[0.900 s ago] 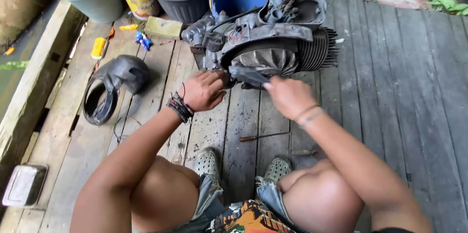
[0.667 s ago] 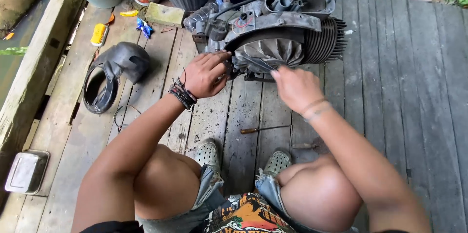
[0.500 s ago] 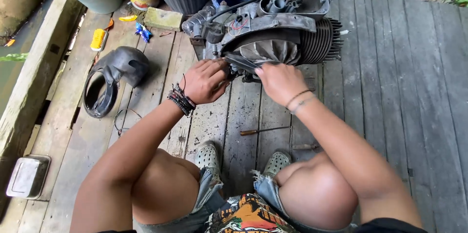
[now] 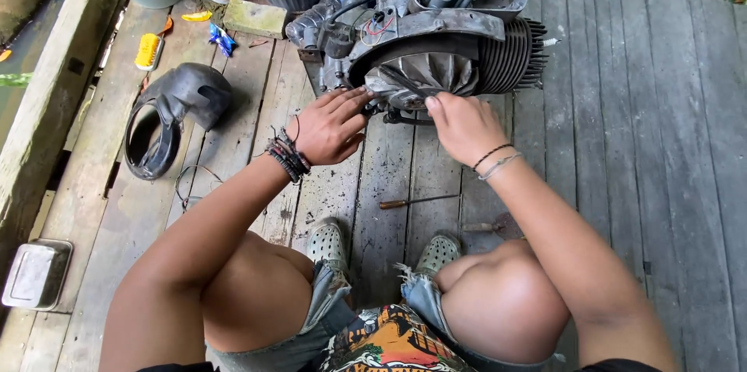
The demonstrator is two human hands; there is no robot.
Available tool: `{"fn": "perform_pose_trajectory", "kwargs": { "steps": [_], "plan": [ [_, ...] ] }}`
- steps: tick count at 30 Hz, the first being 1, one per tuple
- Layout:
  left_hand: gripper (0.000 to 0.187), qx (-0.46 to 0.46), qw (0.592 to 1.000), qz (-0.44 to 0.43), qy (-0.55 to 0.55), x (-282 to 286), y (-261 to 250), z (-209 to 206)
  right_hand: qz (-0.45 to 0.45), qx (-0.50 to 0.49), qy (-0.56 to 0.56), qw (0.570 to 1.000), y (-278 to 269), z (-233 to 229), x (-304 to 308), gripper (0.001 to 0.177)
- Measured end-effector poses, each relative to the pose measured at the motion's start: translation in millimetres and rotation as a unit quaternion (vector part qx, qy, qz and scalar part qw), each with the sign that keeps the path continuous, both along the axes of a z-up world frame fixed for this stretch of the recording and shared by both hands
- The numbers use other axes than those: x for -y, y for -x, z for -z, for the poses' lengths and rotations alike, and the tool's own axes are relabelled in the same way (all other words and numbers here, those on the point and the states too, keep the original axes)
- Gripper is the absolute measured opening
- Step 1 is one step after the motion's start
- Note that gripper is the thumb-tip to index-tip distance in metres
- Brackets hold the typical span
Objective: The person sits on a wooden deck and cleans a small engine using a wire brush. They scrub the fins and surfaces of the engine block, occasionally using a screwdriver to assist in cleaning crevices. The person also wipes parts of the engine with their hands.
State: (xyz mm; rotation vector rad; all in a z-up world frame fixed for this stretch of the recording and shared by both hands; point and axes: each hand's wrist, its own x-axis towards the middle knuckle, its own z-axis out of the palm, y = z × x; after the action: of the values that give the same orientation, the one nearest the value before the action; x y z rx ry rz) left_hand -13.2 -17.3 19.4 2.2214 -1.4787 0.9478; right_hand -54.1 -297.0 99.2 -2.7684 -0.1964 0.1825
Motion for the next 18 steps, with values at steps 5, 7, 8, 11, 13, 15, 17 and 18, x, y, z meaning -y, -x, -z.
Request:
{"fn": "perform_pose_trajectory", "kwargs": {
  "steps": [5, 7, 8, 11, 13, 15, 17, 18],
  "plan": [
    [0.018, -0.005, 1.0, -0.007, -0.004, -6.2, -2.1, -3.3, 0.016, -0.018, 0.06, 0.998, 16.5, -21.5, 8.1, 0.048],
    [0.018, -0.01, 1.0, -0.007, -0.002, -6.0, 0.9, 0.6, 0.028, -0.015, 0.078, 0.996, 18.5, -17.3, -0.4, 0.05],
    [0.018, -0.004, 1.0, -0.01, 0.001, -3.9, -1.6, 2.4, 0.012, 0.012, 0.069, 0.998, 14.9, -11.9, -10.7, 0.048],
    [0.018, 0.006, 1.0, -0.01, 0.003, 0.2, -4.3, 1.7, -0.007, 0.059, 0.041, 0.997, 2.4, 0.2, -23.0, 0.043],
    [0.018, 0.008, 1.0, -0.017, 0.004, 0.3, -4.6, 0.0, -0.02, 0.076, 0.024, 0.997, 1.5, 5.2, -19.5, 0.041],
    [0.018, -0.003, 0.999, -0.032, 0.016, -2.4, -6.3, -2.4, -0.014, 0.039, -0.007, 0.999, 8.1, 8.9, -10.9, 0.045],
    [0.019, -0.014, 0.999, -0.036, 0.011, -4.4, -6.4, -1.4, 0.007, 0.021, 0.014, 1.0, 17.1, -4.0, 10.1, 0.046],
    [0.022, -0.025, 0.999, -0.039, 0.008, -3.2, -6.4, -0.8, 0.029, 0.004, 0.037, 0.999, 19.9, -11.4, 23.0, 0.046]
  ]
}}
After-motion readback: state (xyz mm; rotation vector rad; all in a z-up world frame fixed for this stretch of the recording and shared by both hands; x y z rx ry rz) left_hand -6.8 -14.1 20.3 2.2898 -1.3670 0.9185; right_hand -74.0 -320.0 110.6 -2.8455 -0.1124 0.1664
